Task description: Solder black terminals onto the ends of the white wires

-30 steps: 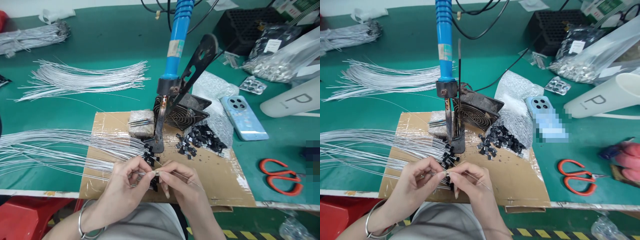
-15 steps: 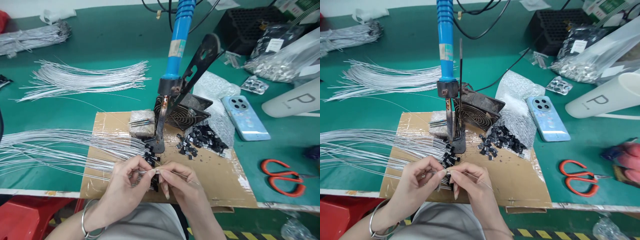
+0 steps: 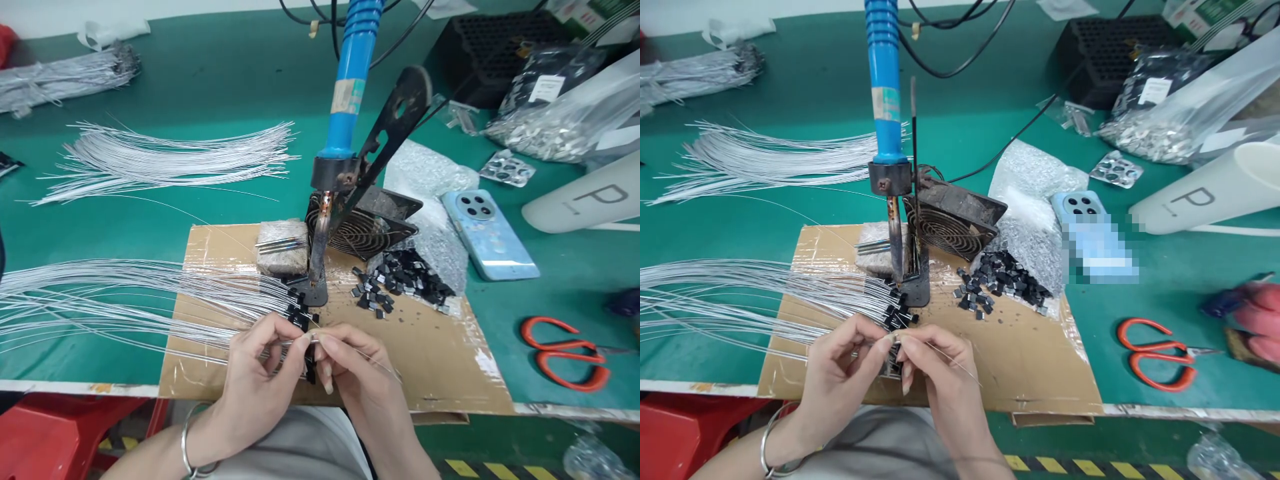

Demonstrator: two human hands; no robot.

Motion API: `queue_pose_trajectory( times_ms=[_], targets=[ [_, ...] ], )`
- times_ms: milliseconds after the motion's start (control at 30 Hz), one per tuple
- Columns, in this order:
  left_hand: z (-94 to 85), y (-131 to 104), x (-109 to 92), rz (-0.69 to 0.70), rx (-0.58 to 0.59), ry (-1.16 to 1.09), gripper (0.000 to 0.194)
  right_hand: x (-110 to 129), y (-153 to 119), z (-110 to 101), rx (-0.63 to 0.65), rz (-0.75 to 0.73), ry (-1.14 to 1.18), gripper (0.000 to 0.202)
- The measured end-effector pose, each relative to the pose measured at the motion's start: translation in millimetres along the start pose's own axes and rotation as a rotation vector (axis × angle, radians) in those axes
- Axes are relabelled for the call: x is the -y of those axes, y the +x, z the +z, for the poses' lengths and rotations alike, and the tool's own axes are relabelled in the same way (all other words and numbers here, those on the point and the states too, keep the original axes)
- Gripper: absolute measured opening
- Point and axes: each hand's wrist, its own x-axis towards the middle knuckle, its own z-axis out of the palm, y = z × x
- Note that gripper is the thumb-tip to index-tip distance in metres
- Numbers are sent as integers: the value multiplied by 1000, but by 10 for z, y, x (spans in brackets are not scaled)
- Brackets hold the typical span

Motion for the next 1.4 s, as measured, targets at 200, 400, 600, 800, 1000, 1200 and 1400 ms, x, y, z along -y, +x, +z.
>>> queue_pose_trajectory(
  times_ms=[200, 400, 600, 800, 1000, 1200, 1400],
  targets=[
    [25, 56, -66, -57, -4, -108, 21, -2, -2, -1, -6, -7, -18, 15],
    [12, 94, -93, -127, -45, -121, 20, 65, -27, -3, -1, -70, -114, 22],
    [-6, 72, -75, -74, -71, -106, 18, 31, -40, -34, -42, -150, -288, 9],
    [-12, 43, -42, 46, -82, -23, 17, 28, -48, -18, -44, -144, -267, 9],
    [-2, 31, -45, 60, -80, 19, 16, 88, -79, 54, -88, -118, -227, 10],
    [-36, 5, -24, 77, -39, 99, 15, 136, -53, -3, -12, -46, -209, 15],
    [-78, 15, -45, 75, 30, 134, 16, 248, -21, -64, 48, 57, -234, 22]
  ],
)
